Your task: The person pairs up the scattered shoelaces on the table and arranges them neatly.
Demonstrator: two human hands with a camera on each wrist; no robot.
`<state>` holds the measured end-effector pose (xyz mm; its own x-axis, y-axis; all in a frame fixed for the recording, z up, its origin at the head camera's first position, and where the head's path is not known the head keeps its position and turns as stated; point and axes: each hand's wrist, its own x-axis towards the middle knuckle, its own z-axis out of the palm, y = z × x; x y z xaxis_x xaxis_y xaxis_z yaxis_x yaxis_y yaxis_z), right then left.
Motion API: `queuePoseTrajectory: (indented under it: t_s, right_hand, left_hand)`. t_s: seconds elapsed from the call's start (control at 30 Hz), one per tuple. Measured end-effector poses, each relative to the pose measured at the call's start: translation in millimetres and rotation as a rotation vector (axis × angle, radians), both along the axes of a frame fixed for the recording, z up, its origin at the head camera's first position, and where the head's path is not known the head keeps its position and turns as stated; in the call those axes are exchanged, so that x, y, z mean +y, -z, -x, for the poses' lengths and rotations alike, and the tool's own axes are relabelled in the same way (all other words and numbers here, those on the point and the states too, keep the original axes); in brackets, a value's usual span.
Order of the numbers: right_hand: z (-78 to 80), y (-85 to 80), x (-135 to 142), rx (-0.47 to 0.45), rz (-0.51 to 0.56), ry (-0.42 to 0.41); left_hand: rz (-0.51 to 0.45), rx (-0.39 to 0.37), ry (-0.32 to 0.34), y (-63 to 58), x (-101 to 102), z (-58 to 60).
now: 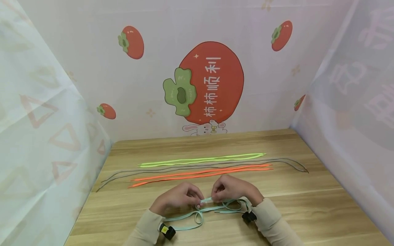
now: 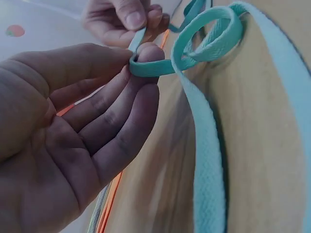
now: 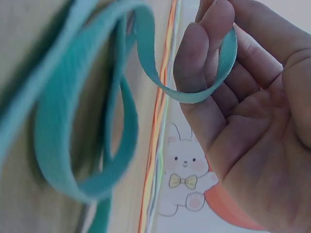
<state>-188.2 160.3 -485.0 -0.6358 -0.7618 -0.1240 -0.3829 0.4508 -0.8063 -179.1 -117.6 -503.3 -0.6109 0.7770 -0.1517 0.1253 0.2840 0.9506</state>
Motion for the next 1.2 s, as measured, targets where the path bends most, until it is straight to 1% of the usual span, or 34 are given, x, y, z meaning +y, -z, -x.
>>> queuePoseTrajectory:
  t_s: [0.13, 0.23, 0.37, 0.5, 0.67, 0.8, 1.0, 1.2]
  right_hand:
    - [1.9, -2.8, 7.2, -0.028, -0.008, 0.018]
    - [2.7, -4.0, 11.5, -0.046, -0.009, 0.032]
    - [4.1, -4.4, 16.9, -0.051, -0.004, 0.043]
    - [5.2, -6.0, 22.4, -0.06, -0.001, 0.051]
    - [7.2, -9.3, 29.4, -0.075, 0.013, 0.06]
    - [9.7, -9.9, 33.6, -0.065, 0.016, 0.06]
    - [11.8, -10.1, 38.7, -0.061, 0.011, 0.069]
    - [14.0, -9.0, 43.5, -0.071, 0.017, 0.084]
  left_hand:
    - [0.017, 0.025, 0.002, -3.2, -8.4, 4.5]
    - [0.025, 0.017, 0.008, -5.1, -14.2, 6.3]
    - [0.018, 0.011, 0.019, -6.6, -20.2, 8.0]
    - [0.014, 0.032, 0.03, -7.4, -27.0, 10.4]
    - [-0.008, 0.034, 0.036, -9.1, -37.1, 14.2]
    - [0.01, 0.015, 0.01, -8.8, -47.2, 17.5]
    - [0.038, 0.03, -0.046, -9.0, -64.4, 21.2]
    - [0.045, 0.028, -0.068, -7.3, -80.8, 25.7]
